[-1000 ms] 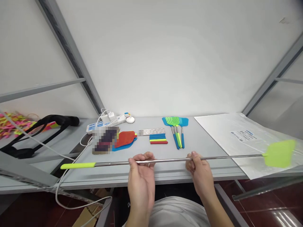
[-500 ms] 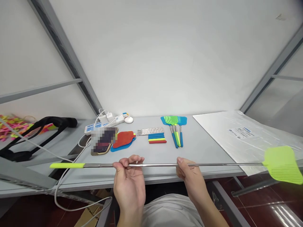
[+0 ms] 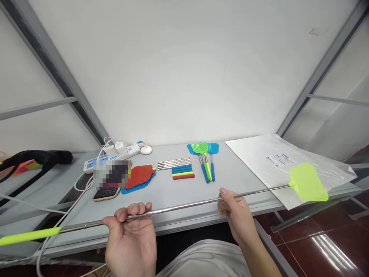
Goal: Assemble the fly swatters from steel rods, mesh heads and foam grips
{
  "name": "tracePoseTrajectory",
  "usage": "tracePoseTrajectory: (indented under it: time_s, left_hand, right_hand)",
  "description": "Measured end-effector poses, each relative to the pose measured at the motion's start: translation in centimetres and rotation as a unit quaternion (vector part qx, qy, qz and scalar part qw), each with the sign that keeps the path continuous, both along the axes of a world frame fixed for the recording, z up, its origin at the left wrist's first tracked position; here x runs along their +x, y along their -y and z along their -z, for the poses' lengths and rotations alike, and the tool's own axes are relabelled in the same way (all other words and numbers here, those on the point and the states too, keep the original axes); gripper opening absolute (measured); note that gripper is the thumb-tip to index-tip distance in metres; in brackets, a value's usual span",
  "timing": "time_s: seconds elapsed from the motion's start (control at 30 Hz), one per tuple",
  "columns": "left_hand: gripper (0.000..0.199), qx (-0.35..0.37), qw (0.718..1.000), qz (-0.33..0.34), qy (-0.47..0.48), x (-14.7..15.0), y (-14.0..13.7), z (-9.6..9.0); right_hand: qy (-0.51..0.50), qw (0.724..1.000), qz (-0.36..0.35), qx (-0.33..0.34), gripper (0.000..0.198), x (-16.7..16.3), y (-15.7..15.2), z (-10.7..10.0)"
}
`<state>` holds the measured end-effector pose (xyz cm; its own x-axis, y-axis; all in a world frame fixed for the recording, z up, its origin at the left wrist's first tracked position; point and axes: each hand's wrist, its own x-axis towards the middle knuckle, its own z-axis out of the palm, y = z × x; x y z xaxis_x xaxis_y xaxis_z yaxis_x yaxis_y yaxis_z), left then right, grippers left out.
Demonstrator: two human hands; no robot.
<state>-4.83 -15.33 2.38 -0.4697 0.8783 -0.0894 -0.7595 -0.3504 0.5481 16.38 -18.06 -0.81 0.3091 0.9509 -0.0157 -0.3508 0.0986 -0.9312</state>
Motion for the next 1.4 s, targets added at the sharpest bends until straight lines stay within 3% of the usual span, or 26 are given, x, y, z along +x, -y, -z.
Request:
tracePoseTrajectory:
  time_s: [0.3,0.5,0.63,0.77,0.83,0.9,1.0,1.1,1.3,1.4]
  left_hand:
    - [0.029,0.009,1.0,0.021,0.0,0.4,-1.2,1.5]
    - [0.023,-0.039,0.991,0.124,-0.021,2.8,-1.3,3.5]
    - [0.032,-0.038,0.98,0.186,-0.068,4.6,-0.9,4.4]
    - [0.039,-0.041,0.919,0.371,-0.13,6.8,0.3,4.8]
    - [0.04,-0.036,0.907,0.397,-0.137,7.0,0.4,4.8]
    - [0.04,-0.034,0.929,0.351,-0.11,6.3,-0.1,4.8]
    - [0.034,-0.041,0.977,0.2,-0.054,4.2,-1.3,4.7]
    - [0.031,-0.038,0.993,0.101,-0.043,2.5,-2.0,4.4]
    - [0.034,-0.019,0.999,0.007,-0.048,2.0,-1.1,3.2]
    - [0.032,-0.01,0.999,0.024,-0.046,1.8,-0.9,3.1]
  right_hand:
    - [-0.029,0.994,0.109,0.01,0.055,2.6,-1.0,0.7]
    - [-0.041,0.974,0.217,0.049,0.051,4.3,-1.8,1.2]
    - [-0.016,0.979,0.2,0.041,0.045,2.9,-1.8,1.8]
    - [0.016,0.994,0.108,0.008,0.043,-0.5,-1.7,3.3]
    - [0.023,0.998,0.062,0.0,0.046,-1.4,-1.6,3.9]
    - [0.02,0.999,0.04,0.001,0.05,-1.3,-1.7,4.1]
    - [0.004,1.0,0.03,0.002,0.05,0.0,-1.9,3.8]
    - [-0.009,1.0,0.001,-0.008,0.05,0.7,-2.1,3.4]
    - [-0.048,0.998,-0.029,-0.03,0.05,-1.2,-1.6,3.2]
    - [-0.069,0.997,-0.021,-0.037,0.052,-0.9,-1.5,3.1]
